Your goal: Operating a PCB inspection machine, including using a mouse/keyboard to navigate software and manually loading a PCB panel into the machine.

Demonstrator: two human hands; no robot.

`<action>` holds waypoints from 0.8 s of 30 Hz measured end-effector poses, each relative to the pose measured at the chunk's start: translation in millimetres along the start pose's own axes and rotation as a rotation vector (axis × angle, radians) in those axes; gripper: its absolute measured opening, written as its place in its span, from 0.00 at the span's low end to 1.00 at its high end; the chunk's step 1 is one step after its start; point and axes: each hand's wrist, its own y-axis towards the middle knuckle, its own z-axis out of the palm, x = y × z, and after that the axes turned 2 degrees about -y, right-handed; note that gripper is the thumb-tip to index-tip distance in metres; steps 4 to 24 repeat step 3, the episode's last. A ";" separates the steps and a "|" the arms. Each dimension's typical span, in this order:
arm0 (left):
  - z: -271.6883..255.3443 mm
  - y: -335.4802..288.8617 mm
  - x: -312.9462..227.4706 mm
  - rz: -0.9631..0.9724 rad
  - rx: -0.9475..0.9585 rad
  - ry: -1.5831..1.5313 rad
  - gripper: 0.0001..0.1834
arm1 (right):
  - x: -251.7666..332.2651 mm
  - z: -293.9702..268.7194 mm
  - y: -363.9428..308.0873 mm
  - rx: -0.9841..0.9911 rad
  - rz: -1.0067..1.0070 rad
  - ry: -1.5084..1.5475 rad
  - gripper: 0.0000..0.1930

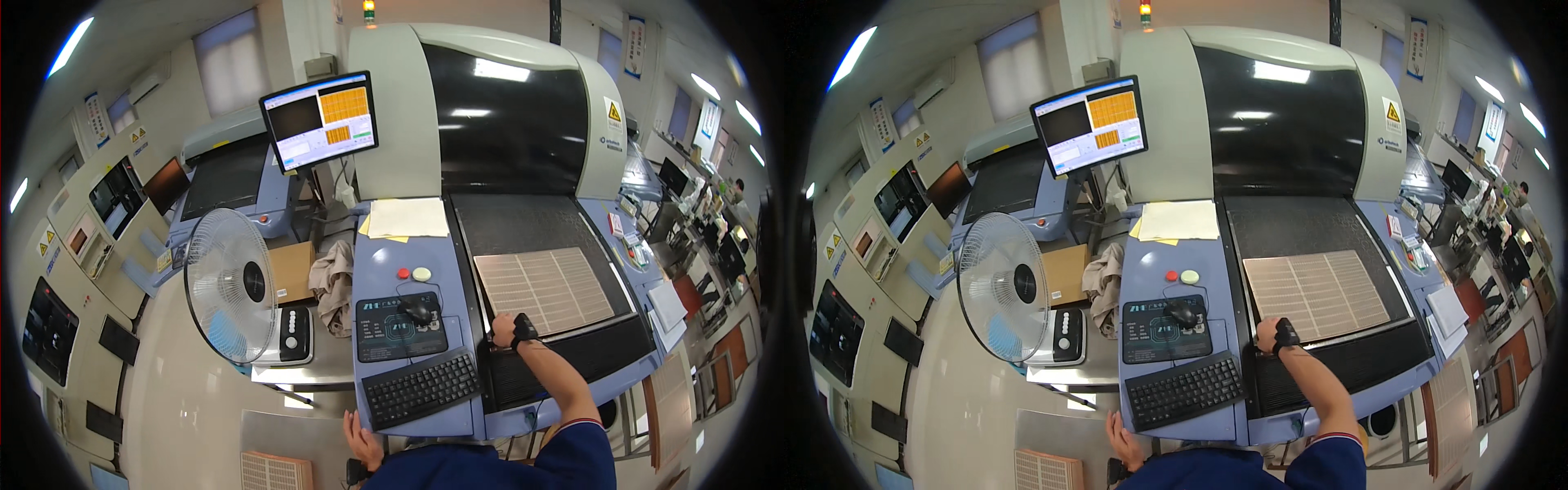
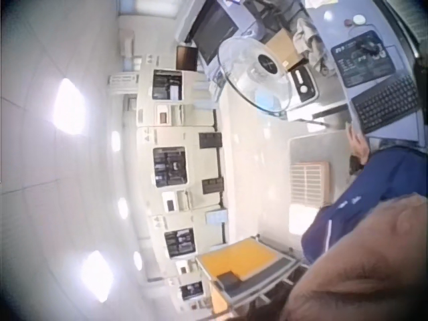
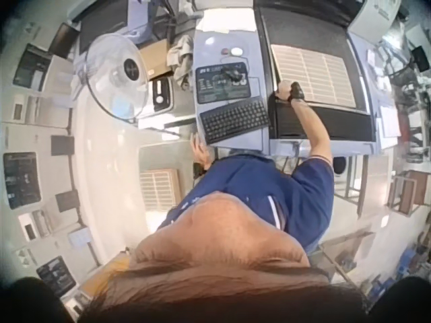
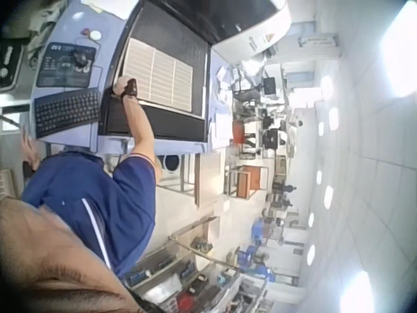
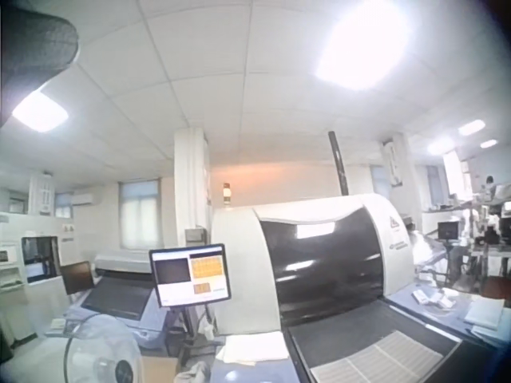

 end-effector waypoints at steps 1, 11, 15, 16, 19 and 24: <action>-0.7 1.5 -8.0 0.026 -0.040 -0.047 0.28 | -18.9 12.7 3.8 -0.096 -0.003 -0.028 0.19; -11.2 -8.1 -11.4 0.026 -0.119 -0.072 0.28 | -34.1 -43.7 11.1 -0.111 0.072 0.375 0.26; -11.2 -8.1 -11.4 0.026 -0.119 -0.072 0.28 | -34.1 -43.7 11.1 -0.111 0.072 0.375 0.26; -11.2 -8.1 -11.4 0.026 -0.119 -0.072 0.28 | -34.1 -43.7 11.1 -0.111 0.072 0.375 0.26; -11.2 -8.1 -11.4 0.026 -0.119 -0.072 0.28 | -34.1 -43.7 11.1 -0.111 0.072 0.375 0.26; -11.2 -8.1 -11.4 0.026 -0.119 -0.072 0.28 | -34.1 -43.7 11.1 -0.111 0.072 0.375 0.26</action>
